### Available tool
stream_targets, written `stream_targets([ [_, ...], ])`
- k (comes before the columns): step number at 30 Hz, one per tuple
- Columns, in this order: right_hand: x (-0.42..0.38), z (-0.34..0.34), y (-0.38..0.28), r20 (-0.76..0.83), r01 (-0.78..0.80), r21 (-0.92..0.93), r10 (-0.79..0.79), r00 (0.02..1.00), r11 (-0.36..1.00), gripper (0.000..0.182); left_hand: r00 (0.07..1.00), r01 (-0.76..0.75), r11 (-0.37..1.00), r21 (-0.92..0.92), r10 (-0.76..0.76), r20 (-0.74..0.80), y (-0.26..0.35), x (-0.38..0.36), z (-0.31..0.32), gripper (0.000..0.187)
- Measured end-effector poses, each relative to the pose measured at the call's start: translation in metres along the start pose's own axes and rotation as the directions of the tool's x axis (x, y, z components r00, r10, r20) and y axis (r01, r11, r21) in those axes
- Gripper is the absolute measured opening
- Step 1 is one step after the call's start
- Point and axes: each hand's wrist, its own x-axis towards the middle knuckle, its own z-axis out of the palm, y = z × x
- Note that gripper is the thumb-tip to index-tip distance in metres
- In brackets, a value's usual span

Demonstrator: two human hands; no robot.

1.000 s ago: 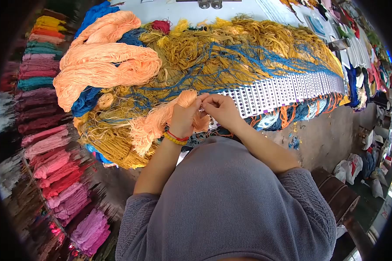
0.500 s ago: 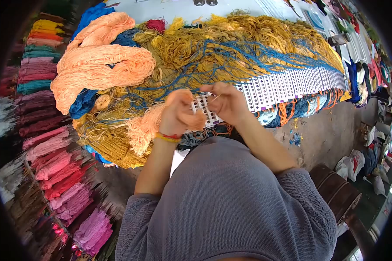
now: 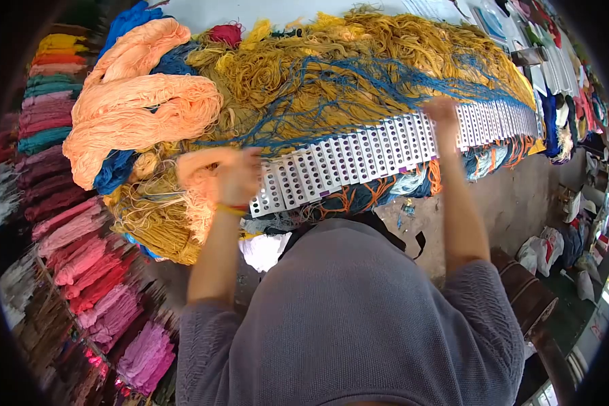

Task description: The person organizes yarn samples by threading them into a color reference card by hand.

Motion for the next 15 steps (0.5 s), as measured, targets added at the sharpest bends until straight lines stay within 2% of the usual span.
stream_targets([
  [1,-0.022,0.056,-0.072,0.100,-0.212,-0.291,0.250,0.963,0.933,0.019,0.929,0.333,0.769,-0.545,-0.366,0.051,-0.007,0.019,0.039,0.034],
  [2,-0.042,0.090,-0.046,0.230,-0.015,-0.373,0.108,0.967,0.928,0.017,0.863,0.470,0.808,-0.356,-0.505,-0.007,-0.002,0.034,0.075,0.034],
  [3,-0.053,0.120,-0.068,0.259,-0.301,-0.274,0.372,0.891,0.913,0.016,0.861,0.493,0.822,-0.286,-0.508,0.024,-0.002,0.040,0.095,0.031],
  [4,-0.068,0.141,-0.063,0.301,-0.382,-0.088,0.390,0.871,0.920,0.016,0.857,0.512,0.832,-0.214,-0.512,0.058,-0.003,0.044,0.106,0.029],
  [5,-0.072,0.151,-0.064,0.342,-0.295,-0.240,0.365,0.866,0.925,0.015,0.841,0.541,0.829,-0.141,-0.537,0.070,-0.008,0.050,0.109,0.029],
  [6,-0.074,0.157,-0.064,0.367,-0.279,-0.266,0.365,0.856,0.923,0.014,0.824,0.565,0.822,-0.066,-0.560,0.082,-0.011,0.055,0.112,0.029],
  [7,-0.075,0.161,-0.064,0.393,-0.261,-0.290,0.363,0.845,0.921,0.013,0.893,0.448,0.857,-0.254,-0.440,0.093,-0.015,0.057,0.118,0.024],
  [8,-0.076,0.162,-0.065,0.375,-0.249,-0.348,0.377,0.847,0.904,0.012,0.892,0.451,0.856,-0.254,-0.443,0.092,-0.018,0.060,0.123,0.024],
  [9,-0.077,0.165,-0.064,0.379,-0.249,-0.346,0.378,0.845,0.905,0.012,0.905,0.414,0.845,-0.339,-0.423,0.050,-0.015,0.061,0.127,0.022],
  [10,-0.077,0.166,-0.064,0.376,-0.185,-0.376,0.332,0.865,0.908,0.011,0.915,0.369,0.829,-0.420,-0.404,0.007,-0.013,0.063,0.130,0.021],
  [11,-0.077,0.167,-0.064,0.373,-0.121,-0.407,0.286,0.883,0.905,0.011,0.914,0.370,0.828,-0.421,-0.405,0.007,-0.014,0.065,0.132,0.021],
  [13,-0.077,0.168,-0.068,0.373,-0.106,-0.414,0.275,0.886,0.904,0.011,0.948,0.248,0.912,-0.327,-0.298,-0.112,-0.020,0.070,0.136,0.010],
  [15,-0.077,0.168,-0.071,0.374,-0.091,-0.420,0.264,0.889,0.903,0.010,0.945,0.250,0.917,-0.312,-0.301,-0.128,-0.025,0.073,0.137,0.009],
])
